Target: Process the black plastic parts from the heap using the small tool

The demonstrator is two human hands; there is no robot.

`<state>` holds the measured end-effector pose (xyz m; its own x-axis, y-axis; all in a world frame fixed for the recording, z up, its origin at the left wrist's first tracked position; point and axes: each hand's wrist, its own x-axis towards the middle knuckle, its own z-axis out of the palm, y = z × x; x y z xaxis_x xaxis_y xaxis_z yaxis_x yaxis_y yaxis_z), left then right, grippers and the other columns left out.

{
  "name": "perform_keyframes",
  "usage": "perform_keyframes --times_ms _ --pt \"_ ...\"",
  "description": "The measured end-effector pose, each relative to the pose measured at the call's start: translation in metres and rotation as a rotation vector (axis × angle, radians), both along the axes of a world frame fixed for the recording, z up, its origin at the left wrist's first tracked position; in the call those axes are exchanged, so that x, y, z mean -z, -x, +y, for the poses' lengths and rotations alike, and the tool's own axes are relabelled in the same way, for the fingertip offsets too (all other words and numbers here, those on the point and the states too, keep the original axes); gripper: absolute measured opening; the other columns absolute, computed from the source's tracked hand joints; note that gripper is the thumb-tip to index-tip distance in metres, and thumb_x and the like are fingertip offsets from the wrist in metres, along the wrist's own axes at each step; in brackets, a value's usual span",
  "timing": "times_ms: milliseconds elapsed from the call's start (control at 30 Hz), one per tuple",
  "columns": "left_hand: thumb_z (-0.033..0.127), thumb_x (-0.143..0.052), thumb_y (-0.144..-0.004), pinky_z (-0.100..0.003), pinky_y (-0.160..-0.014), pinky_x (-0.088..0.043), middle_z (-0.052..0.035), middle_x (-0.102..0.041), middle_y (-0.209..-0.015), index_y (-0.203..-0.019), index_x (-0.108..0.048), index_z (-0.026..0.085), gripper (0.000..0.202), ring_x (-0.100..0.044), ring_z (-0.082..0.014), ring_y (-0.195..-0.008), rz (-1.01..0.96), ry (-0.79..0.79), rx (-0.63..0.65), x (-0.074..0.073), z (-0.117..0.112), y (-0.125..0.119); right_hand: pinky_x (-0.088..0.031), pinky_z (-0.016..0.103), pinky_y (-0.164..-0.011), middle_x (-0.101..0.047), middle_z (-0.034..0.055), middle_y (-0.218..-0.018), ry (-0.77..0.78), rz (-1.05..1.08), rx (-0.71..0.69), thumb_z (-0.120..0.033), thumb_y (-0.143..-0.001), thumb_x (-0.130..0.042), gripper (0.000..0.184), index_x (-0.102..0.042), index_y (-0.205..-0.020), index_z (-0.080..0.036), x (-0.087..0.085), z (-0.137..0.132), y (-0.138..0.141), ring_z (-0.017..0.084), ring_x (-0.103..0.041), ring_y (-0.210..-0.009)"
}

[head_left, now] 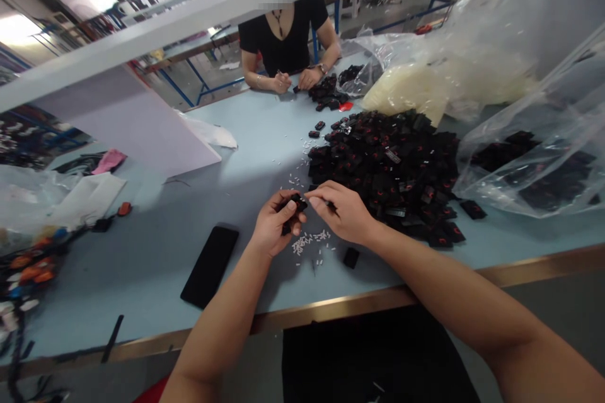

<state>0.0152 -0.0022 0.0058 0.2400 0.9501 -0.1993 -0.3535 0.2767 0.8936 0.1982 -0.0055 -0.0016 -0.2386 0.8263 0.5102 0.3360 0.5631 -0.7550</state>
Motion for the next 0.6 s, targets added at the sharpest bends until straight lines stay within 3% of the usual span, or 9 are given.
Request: perform_keyframes --times_ms 200,333,467,600 --pt "0.030 -0.087 -0.067 -0.016 -0.040 -0.046 -0.0031 -0.070 -0.086 -0.096 -0.063 0.018 0.039 -0.071 -0.0162 -0.066 -0.054 0.030 -0.018 0.000 -0.001 0.001 -0.052 0.031 -0.075 -0.066 0.0056 -0.085 0.142 0.172 0.033 -0.041 -0.102 -0.042 0.039 -0.074 -0.095 -0.020 0.004 0.005 -0.004 0.017 -0.064 -0.079" --pt "0.027 -0.086 -0.068 -0.018 -0.047 -0.051 -0.0034 -0.071 -0.087 -0.096 -0.064 0.018 0.036 -0.073 -0.0174 -0.073 -0.082 0.022 -0.036 0.003 0.000 0.002 -0.053 0.034 -0.080 -0.064 0.0073 -0.094 0.012 0.095 0.008 -0.037 -0.101 -0.045 0.033 -0.073 -0.107 -0.021 0.010 0.004 -0.003 0.018 -0.064 -0.088" --pt "0.029 -0.088 -0.065 -0.018 -0.042 -0.048 -0.0022 -0.070 -0.085 -0.093 -0.065 0.017 0.038 -0.068 -0.0131 -0.060 -0.058 -0.002 -0.044 0.003 0.000 0.001 -0.055 0.033 -0.076 -0.063 0.0084 -0.097 -0.124 -0.042 -0.025 -0.033 -0.100 -0.046 0.033 -0.069 -0.120 -0.021 0.014 0.002 -0.001 0.017 -0.062 -0.085" --pt "0.033 -0.088 -0.065 -0.020 -0.042 -0.049 -0.0021 -0.069 -0.081 -0.092 -0.065 0.016 0.040 -0.064 -0.0114 -0.054 0.023 -0.065 -0.034 0.008 0.000 -0.002 -0.054 0.038 -0.077 -0.067 0.0110 -0.096 -0.261 -0.282 -0.019 -0.030 -0.097 -0.049 0.031 -0.070 -0.117 -0.019 0.014 0.003 -0.002 0.021 -0.058 -0.083"
